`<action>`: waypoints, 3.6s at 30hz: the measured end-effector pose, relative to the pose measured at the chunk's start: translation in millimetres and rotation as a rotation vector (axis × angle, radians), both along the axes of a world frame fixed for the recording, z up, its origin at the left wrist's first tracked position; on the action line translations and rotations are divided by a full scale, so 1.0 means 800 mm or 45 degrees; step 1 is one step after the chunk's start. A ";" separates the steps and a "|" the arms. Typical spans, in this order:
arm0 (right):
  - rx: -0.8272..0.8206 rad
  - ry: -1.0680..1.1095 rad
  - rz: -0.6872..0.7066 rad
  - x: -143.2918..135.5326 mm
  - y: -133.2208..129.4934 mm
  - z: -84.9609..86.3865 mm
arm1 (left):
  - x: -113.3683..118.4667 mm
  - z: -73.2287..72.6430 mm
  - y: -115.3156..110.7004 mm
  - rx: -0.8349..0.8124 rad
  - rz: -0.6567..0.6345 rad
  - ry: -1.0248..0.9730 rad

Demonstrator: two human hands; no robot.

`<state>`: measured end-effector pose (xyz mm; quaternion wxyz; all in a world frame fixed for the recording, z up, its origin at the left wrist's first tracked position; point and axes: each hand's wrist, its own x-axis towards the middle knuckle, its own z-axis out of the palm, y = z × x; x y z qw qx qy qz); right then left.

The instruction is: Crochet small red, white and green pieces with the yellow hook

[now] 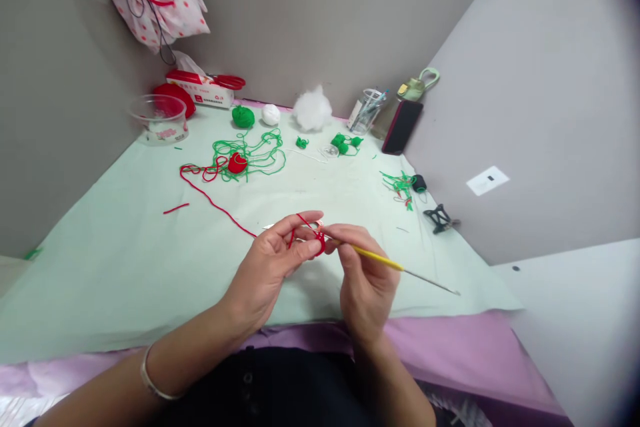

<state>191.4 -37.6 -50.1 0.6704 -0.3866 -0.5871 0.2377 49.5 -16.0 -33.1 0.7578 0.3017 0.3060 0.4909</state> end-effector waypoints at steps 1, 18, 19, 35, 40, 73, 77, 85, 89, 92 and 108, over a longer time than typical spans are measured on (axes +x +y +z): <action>0.017 -0.022 -0.022 -0.001 0.000 -0.001 | 0.001 0.000 -0.002 0.018 0.014 0.012; 0.167 -0.196 -0.124 0.001 -0.003 -0.014 | -0.004 -0.003 -0.007 -0.259 -0.313 -0.253; 0.124 -0.165 -0.073 0.004 -0.003 -0.013 | -0.005 -0.002 -0.006 -0.265 -0.318 -0.266; -0.153 0.153 0.171 0.010 -0.006 0.000 | -0.015 -0.005 -0.002 0.152 -0.031 0.168; 0.274 -0.490 -0.338 -0.007 -0.013 -0.012 | -0.004 -0.005 -0.011 0.105 -0.033 0.099; -0.008 -0.141 -0.041 0.003 -0.008 0.000 | -0.005 0.003 -0.010 0.043 -0.103 0.078; 0.134 -0.427 -0.192 -0.002 -0.014 -0.010 | -0.002 -0.001 -0.008 -0.035 -0.039 0.056; 0.005 -0.014 -0.117 0.008 -0.011 -0.005 | -0.011 -0.006 -0.001 -0.192 -0.101 -0.075; -0.081 0.123 0.080 0.006 -0.005 -0.001 | -0.010 -0.001 -0.004 -0.021 -0.034 0.028; -0.097 0.050 0.080 0.001 -0.003 -0.001 | -0.008 0.001 -0.007 0.039 -0.045 0.047; -0.124 0.264 0.065 0.003 -0.006 -0.002 | -0.007 -0.003 -0.002 -0.078 -0.043 -0.011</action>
